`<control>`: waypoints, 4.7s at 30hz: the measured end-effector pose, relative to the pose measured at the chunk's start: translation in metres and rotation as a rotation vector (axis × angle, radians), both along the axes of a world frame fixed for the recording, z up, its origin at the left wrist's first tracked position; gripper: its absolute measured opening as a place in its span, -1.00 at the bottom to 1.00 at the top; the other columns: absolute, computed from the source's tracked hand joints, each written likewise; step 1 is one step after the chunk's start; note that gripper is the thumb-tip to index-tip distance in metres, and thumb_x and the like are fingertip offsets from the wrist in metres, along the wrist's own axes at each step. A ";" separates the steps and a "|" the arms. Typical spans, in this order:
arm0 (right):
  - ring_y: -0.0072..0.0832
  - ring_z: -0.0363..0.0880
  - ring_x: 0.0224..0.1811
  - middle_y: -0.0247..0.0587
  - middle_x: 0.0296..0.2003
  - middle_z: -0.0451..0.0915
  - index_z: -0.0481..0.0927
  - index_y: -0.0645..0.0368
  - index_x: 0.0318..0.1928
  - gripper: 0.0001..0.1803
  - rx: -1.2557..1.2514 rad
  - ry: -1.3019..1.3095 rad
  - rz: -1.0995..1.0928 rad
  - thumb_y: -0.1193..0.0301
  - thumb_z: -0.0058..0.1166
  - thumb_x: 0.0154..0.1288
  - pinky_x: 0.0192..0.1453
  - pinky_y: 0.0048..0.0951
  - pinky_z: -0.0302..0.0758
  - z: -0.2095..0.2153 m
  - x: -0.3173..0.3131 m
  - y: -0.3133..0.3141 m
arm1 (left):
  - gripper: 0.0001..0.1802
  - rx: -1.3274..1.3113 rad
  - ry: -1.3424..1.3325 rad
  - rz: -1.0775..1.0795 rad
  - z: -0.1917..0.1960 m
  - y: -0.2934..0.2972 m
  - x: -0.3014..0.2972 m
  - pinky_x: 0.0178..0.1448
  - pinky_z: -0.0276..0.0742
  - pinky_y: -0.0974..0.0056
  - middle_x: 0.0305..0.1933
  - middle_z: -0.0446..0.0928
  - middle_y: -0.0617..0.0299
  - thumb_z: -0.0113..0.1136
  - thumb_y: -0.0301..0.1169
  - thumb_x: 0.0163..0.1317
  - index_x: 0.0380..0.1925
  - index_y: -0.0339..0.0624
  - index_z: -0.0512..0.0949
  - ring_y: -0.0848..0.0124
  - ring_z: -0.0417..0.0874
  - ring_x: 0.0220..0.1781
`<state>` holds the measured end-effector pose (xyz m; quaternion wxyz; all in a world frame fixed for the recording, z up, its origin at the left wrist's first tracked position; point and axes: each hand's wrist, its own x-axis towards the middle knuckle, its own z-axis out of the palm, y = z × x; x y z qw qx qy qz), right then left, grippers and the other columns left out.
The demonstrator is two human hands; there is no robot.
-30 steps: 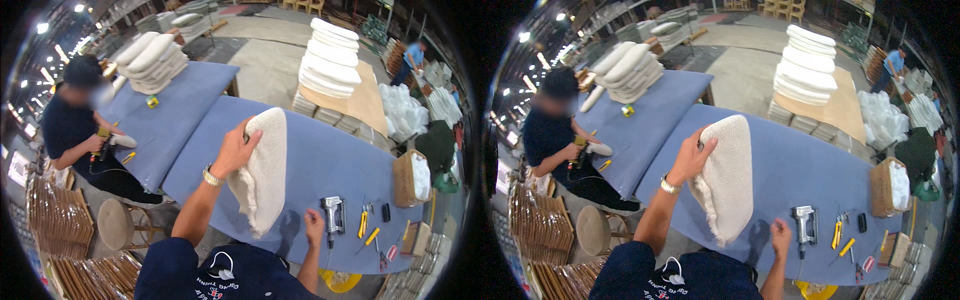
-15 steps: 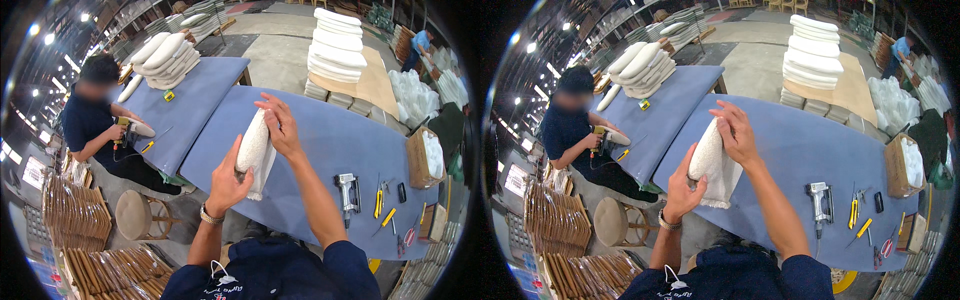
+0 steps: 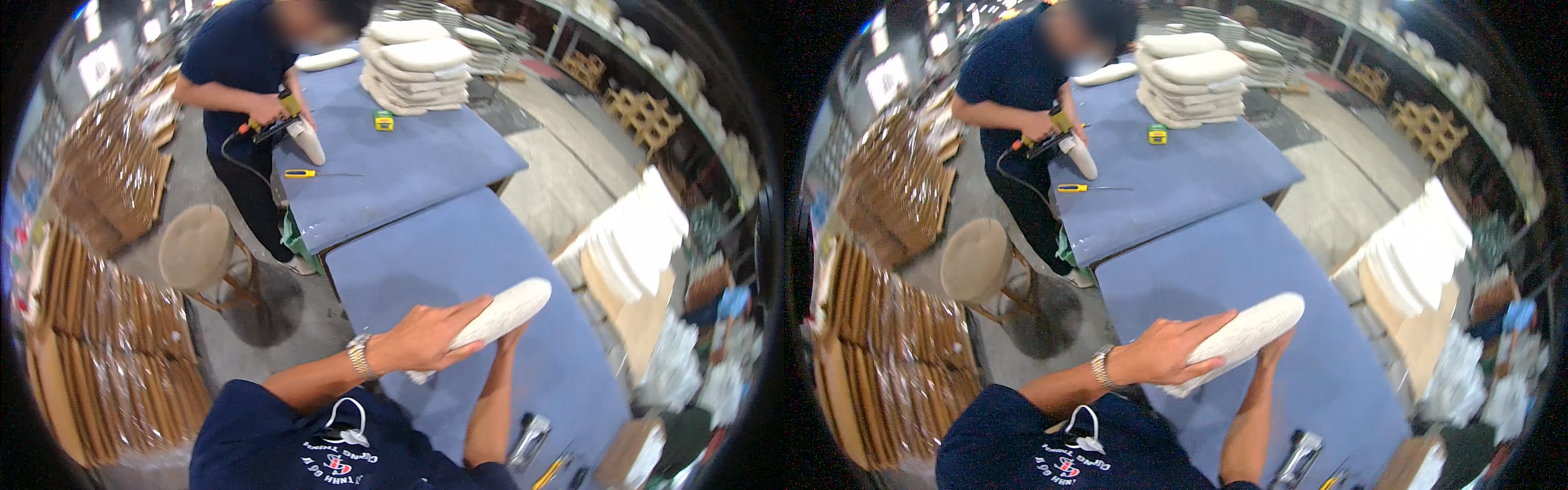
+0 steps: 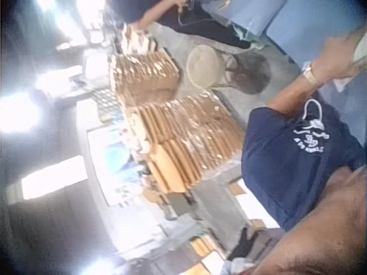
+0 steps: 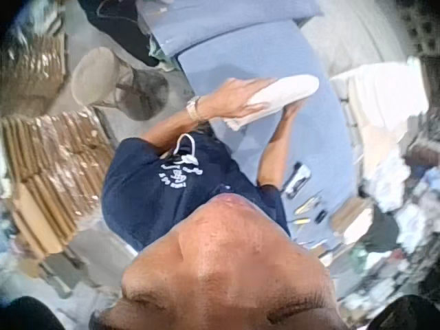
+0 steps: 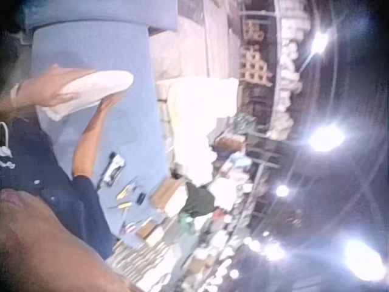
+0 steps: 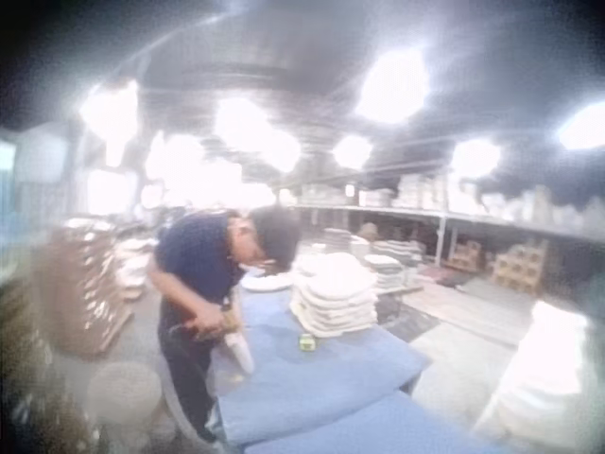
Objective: The person staples fabric onto cushion foam using a pneumatic staple gun, trims excess fabric with a utility knife, and folds edges to fit the foam. The person handles multiple cushion pieces and places finished units on the table.
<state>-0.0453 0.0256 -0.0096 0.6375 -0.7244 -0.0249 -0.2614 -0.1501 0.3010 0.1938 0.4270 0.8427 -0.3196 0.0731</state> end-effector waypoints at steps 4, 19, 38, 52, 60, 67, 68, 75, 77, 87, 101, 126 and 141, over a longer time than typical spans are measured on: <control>-0.28 0.53 0.26 -0.02 0.22 0.55 0.45 0.34 0.34 -0.22 0.225 0.375 0.000 -0.16 -0.21 0.58 0.39 -0.23 0.38 -0.057 -0.019 0.029 | -0.23 -0.175 0.157 0.011 -0.022 0.060 0.000 0.28 0.62 0.12 0.41 0.49 -0.07 0.29 -0.17 0.37 0.50 -0.19 0.28 0.09 0.68 0.26; -0.39 0.54 0.16 -0.18 0.09 0.61 0.44 0.15 0.40 -0.48 0.307 0.764 0.283 0.13 -0.12 0.62 0.23 -0.34 0.48 -0.017 -0.122 -0.049 | -0.36 -0.211 0.972 0.680 -0.111 0.188 -0.007 -0.30 0.71 0.28 -0.30 0.76 -0.01 0.08 -0.16 0.46 0.47 -0.17 0.34 0.38 0.77 -0.39; -0.26 0.55 0.21 0.00 0.17 0.59 0.40 0.26 0.39 -0.46 -0.204 0.464 -0.149 0.29 0.12 0.53 0.32 -0.23 0.46 0.024 -0.142 -0.011 | -0.30 0.083 1.357 0.498 -0.148 0.132 -0.143 -0.60 0.54 0.29 -0.53 0.70 0.00 -0.27 0.07 0.52 0.13 -0.43 0.49 0.34 0.68 -0.65; -0.27 0.50 0.25 0.02 0.27 0.46 0.37 0.31 0.41 -0.47 0.025 0.273 -0.207 0.38 0.09 0.53 0.24 -0.30 0.50 -0.012 -0.130 0.018 | -0.19 0.117 1.336 0.749 -0.145 0.124 -0.133 -0.54 0.66 0.25 -0.52 0.71 -0.09 -0.36 0.14 0.54 -0.09 -0.51 0.57 0.25 0.76 -0.59; -0.28 0.46 0.29 0.01 0.33 0.42 0.31 0.31 0.43 -0.47 0.150 0.240 -0.077 0.41 0.05 0.56 0.34 -0.31 0.43 -0.024 -0.127 0.009 | -0.19 0.089 1.306 0.798 -0.155 0.124 -0.138 -0.52 0.67 0.24 -0.52 0.71 -0.11 -0.36 0.14 0.54 -0.11 -0.51 0.58 0.22 0.77 -0.57; -0.24 0.36 0.38 0.00 0.34 0.39 0.27 0.30 0.44 -0.45 0.157 0.231 -0.019 0.45 0.03 0.53 0.45 -0.24 0.32 -0.040 -0.135 -0.011 | -0.20 0.132 1.234 0.800 -0.147 0.116 -0.140 -0.52 0.68 0.25 -0.50 0.72 -0.05 -0.35 0.15 0.57 -0.24 -0.41 0.63 0.24 0.78 -0.57; -0.24 0.35 0.39 0.00 0.34 0.38 0.27 0.29 0.45 -0.44 0.157 0.228 -0.018 0.45 0.02 0.52 0.46 -0.24 0.30 -0.041 -0.137 -0.012 | -0.20 0.139 1.230 0.792 -0.146 0.116 -0.141 -0.52 0.68 0.25 -0.50 0.72 -0.05 -0.35 0.15 0.57 -0.23 -0.41 0.63 0.24 0.78 -0.56; -0.23 0.34 0.40 0.00 0.34 0.38 0.25 0.31 0.46 -0.43 0.151 0.208 -0.068 0.44 0.00 0.53 0.50 -0.22 0.25 -0.046 -0.148 -0.013 | -0.32 0.102 1.238 0.723 -0.132 0.107 -0.152 -0.49 0.70 0.25 -0.47 0.72 -0.06 -0.32 0.08 0.56 0.04 -0.35 0.54 0.25 0.79 -0.53; -0.23 0.33 0.41 0.00 0.35 0.37 0.24 0.31 0.47 -0.43 0.132 0.206 -0.061 0.42 -0.02 0.55 0.51 -0.22 0.25 -0.051 -0.152 -0.015 | -0.33 0.082 1.228 0.697 -0.135 0.108 -0.156 -0.48 0.71 0.24 -0.46 0.73 -0.08 -0.33 0.09 0.59 0.02 -0.35 0.51 0.24 0.78 -0.54; -0.26 0.37 0.39 0.01 0.36 0.39 0.23 0.31 0.48 -0.40 0.290 0.272 -0.054 0.33 0.01 0.58 0.49 -0.26 0.28 -0.066 -0.159 -0.028 | -0.35 0.094 1.214 0.689 -0.117 0.097 -0.150 -0.47 0.70 0.28 -0.45 0.73 -0.03 -0.28 0.08 0.58 0.08 -0.34 0.51 0.27 0.79 -0.53; -0.26 0.36 0.39 -0.04 0.35 0.40 0.24 0.30 0.47 -0.37 0.291 0.258 0.016 0.29 0.07 0.54 0.50 -0.25 0.25 -0.072 -0.176 -0.037 | -0.30 0.036 1.237 0.668 -0.145 0.107 -0.170 -0.46 0.71 0.30 -0.40 0.73 -0.02 -0.25 0.11 0.56 0.28 -0.29 0.45 0.28 0.80 -0.49; -0.30 0.44 0.29 -0.06 0.26 0.47 0.32 0.31 0.40 -0.43 0.368 0.354 -0.014 0.30 0.09 0.52 0.42 -0.30 0.31 -0.074 -0.190 -0.038 | -0.36 0.042 1.312 0.580 -0.144 0.108 -0.175 -0.43 0.72 0.31 -0.33 0.70 0.03 -0.26 0.09 0.61 0.37 -0.20 0.34 0.31 0.79 -0.45; -0.40 0.55 0.13 -0.16 0.16 0.57 0.36 0.23 0.39 -0.49 0.650 0.505 0.020 0.21 0.04 0.60 0.15 -0.35 0.53 -0.084 -0.209 -0.047 | -0.36 0.070 1.288 0.558 -0.139 0.107 -0.184 -0.41 0.73 0.28 -0.25 0.69 0.01 -0.24 0.07 0.61 0.39 -0.20 0.30 0.31 0.78 -0.46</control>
